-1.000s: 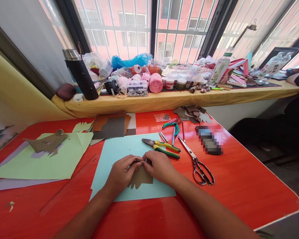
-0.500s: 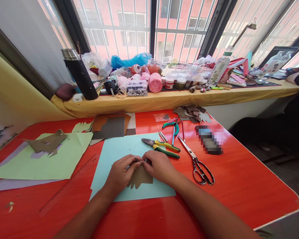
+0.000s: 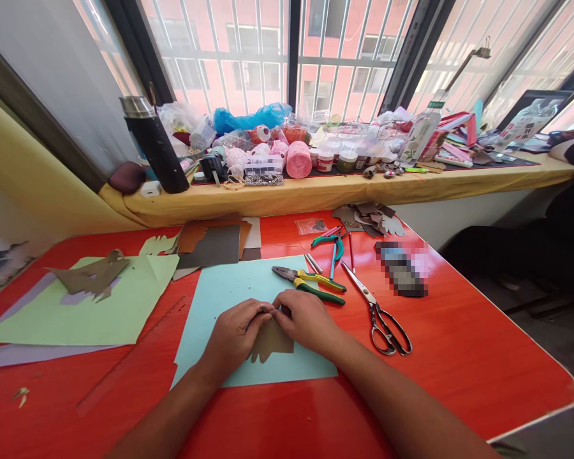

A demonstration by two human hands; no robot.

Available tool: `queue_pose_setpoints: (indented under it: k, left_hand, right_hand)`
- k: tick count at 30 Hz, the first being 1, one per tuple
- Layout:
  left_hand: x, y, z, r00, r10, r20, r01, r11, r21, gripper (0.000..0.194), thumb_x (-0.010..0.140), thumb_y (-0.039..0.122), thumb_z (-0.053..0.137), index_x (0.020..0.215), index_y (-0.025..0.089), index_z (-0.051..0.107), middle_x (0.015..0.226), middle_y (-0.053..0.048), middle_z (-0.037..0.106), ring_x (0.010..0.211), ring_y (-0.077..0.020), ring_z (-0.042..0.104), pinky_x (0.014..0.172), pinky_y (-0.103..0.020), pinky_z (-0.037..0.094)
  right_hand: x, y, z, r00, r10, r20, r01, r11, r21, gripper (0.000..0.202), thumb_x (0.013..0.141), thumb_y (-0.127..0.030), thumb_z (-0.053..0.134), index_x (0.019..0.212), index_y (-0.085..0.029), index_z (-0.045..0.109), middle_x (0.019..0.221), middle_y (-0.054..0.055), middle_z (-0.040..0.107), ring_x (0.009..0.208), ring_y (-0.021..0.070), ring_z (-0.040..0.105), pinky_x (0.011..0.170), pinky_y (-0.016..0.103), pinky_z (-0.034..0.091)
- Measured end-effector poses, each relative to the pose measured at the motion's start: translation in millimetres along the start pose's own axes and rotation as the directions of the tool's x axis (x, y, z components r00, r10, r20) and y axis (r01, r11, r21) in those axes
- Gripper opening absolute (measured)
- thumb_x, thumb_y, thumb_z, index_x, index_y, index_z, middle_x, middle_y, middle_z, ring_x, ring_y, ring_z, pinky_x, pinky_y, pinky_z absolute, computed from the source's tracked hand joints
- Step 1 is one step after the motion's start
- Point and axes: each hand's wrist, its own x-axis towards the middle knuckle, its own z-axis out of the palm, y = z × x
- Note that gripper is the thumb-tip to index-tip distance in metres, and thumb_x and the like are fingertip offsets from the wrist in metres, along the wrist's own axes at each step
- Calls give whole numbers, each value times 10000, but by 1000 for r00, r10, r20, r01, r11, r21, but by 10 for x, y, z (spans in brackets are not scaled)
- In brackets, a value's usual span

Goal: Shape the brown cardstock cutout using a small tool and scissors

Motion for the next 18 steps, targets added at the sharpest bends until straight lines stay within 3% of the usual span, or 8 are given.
queue_pose_setpoints:
  k: [18]
  left_hand:
    - [-6, -6, 9, 999, -47, -16, 47, 999, -7, 185, 989, 245, 552, 994, 248, 736, 943, -16, 780, 830, -180, 728, 750, -252, 573]
  right_hand:
    - [-1, 4, 9, 1000, 4, -13, -4, 1000, -5, 101, 957, -250, 644, 942, -220, 740, 858, 10, 721, 804, 169, 617, 656, 267, 323]
